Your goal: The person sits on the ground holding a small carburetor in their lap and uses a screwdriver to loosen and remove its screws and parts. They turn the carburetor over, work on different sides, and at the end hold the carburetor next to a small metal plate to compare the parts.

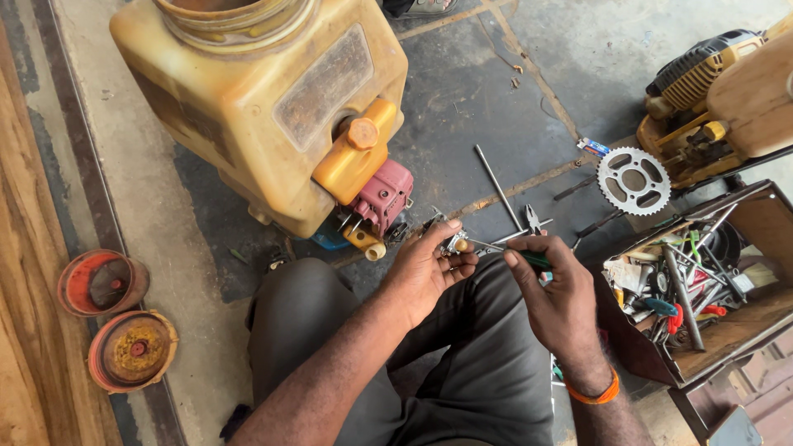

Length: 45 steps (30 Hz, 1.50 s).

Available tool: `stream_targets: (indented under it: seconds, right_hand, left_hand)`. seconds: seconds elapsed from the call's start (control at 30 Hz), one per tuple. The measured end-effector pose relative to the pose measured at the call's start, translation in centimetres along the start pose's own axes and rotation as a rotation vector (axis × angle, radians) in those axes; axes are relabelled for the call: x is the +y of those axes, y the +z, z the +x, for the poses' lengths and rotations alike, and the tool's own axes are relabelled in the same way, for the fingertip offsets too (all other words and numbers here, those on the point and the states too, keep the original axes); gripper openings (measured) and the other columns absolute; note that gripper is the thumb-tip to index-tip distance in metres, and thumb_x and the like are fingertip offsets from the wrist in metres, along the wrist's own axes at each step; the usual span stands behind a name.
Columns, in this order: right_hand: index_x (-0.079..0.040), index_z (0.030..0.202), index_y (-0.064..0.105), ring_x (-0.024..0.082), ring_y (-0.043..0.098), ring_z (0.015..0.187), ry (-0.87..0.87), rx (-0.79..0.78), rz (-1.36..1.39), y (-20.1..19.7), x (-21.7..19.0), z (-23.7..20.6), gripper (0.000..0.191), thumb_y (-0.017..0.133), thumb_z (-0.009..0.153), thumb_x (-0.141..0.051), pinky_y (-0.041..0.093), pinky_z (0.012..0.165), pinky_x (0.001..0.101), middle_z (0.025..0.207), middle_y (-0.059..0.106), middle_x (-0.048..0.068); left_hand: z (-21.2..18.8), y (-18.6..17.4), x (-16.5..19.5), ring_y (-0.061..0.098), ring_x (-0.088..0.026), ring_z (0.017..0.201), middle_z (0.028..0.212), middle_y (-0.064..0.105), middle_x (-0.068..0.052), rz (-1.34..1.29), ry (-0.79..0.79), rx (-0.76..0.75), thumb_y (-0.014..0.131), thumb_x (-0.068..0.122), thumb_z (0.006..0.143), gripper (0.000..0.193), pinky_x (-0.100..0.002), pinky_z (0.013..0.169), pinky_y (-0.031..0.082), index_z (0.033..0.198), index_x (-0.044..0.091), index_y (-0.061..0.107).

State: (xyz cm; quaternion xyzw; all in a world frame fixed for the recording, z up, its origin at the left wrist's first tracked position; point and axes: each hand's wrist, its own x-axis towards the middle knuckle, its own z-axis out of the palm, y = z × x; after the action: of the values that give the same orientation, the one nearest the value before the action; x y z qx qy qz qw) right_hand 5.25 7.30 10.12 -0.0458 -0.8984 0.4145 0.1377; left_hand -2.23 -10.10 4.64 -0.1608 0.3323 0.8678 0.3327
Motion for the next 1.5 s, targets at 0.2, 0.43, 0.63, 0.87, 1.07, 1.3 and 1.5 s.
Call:
stream_targets:
  seconds: [0.2, 0.43, 0.63, 0.87, 1.07, 1.3, 1.5]
  right_hand:
    - [-0.004, 0.11, 0.068, 0.015, 0.073, 0.087, 0.023, -0.011, -0.007, 0.0, -0.7, 0.2, 0.023, 0.073, 0.095, -0.021, 0.056, 0.076, 0.0305, 0.096, 0.074, 0.007]
    - [-0.008, 0.115, 0.073, 0.023, 0.067, 0.065, 0.194, -0.08, -0.301, 0.0, -1.5, -0.2, 0.021, 0.072, 0.102, -0.025, 0.055, 0.073, 0.0337, 0.065, 0.061, 0.017]
    - [-0.006, 0.11, 0.069, 0.025, 0.068, 0.074, -0.099, -0.037, -0.132, -0.4, -1.5, -0.2, 0.023, 0.071, 0.093, -0.022, 0.053, 0.065, 0.0357, 0.089, 0.067, 0.014]
    - [-0.009, 0.116, 0.067, 0.029, 0.069, 0.077, 0.215, -0.13, -0.291, -0.4, -1.9, 0.3, 0.025, 0.075, 0.098, -0.024, 0.052, 0.069, 0.0404, 0.082, 0.07, 0.014]
    - [-0.007, 0.113, 0.066, 0.028, 0.069, 0.077, -0.161, -0.038, -0.141, -0.1, -2.0, 0.0, 0.029, 0.066, 0.096, -0.031, 0.054, 0.066, 0.0381, 0.09, 0.066, 0.017]
    - [-0.008, 0.116, 0.067, 0.026, 0.071, 0.073, 0.206, -0.129, -0.173, 0.1, -1.3, 0.0, 0.02, 0.066, 0.103, -0.024, 0.054, 0.076, 0.0387, 0.081, 0.069, 0.014]
    - [-0.004, 0.119, 0.06, 0.025, 0.07, 0.088, -0.03, -0.035, -0.02, 0.7, -0.1, -0.8, 0.033, 0.068, 0.095, -0.025, 0.056, 0.077, 0.0356, 0.097, 0.066, 0.014]
  left_hand:
    - [-0.3, 0.2, 0.1, 0.069, -0.021, 0.083, 0.089, 0.066, -0.009, 0.034, 0.009, 0.0, 0.075, 0.031, 0.087, 0.031, -0.036, 0.078, 0.059, 0.1, 0.009, 0.057]
    - [-0.4, 0.2, 0.2, 0.069, -0.02, 0.082, 0.088, 0.066, -0.008, 0.097, 0.034, 0.017, 0.074, 0.032, 0.089, 0.03, -0.035, 0.077, 0.059, 0.098, 0.008, 0.058]
    - [-0.3, 0.2, -0.1, 0.069, -0.02, 0.081, 0.087, 0.067, -0.008, 0.103, 0.041, 0.021, 0.075, 0.031, 0.088, 0.029, -0.036, 0.076, 0.059, 0.097, 0.009, 0.058]
    - [-0.2, -0.1, -0.2, 0.069, -0.02, 0.082, 0.088, 0.068, -0.009, 0.063, 0.038, 0.011, 0.077, 0.03, 0.087, 0.032, -0.036, 0.078, 0.06, 0.098, 0.007, 0.059]
    - [-0.2, -0.1, -0.1, 0.069, -0.02, 0.08, 0.088, 0.067, -0.008, 0.074, 0.059, 0.035, 0.077, 0.031, 0.085, 0.032, -0.035, 0.075, 0.06, 0.1, 0.009, 0.059]
    - [-0.3, -0.2, -0.1, 0.069, -0.019, 0.081, 0.088, 0.067, -0.009, 0.101, 0.066, 0.039, 0.076, 0.031, 0.086, 0.032, -0.035, 0.076, 0.06, 0.101, 0.009, 0.058]
    - [-0.2, -0.1, -0.1, 0.07, -0.018, 0.078, 0.086, 0.068, -0.008, 0.107, 0.085, 0.038, 0.076, 0.031, 0.087, 0.033, -0.034, 0.073, 0.06, 0.101, 0.008, 0.058]
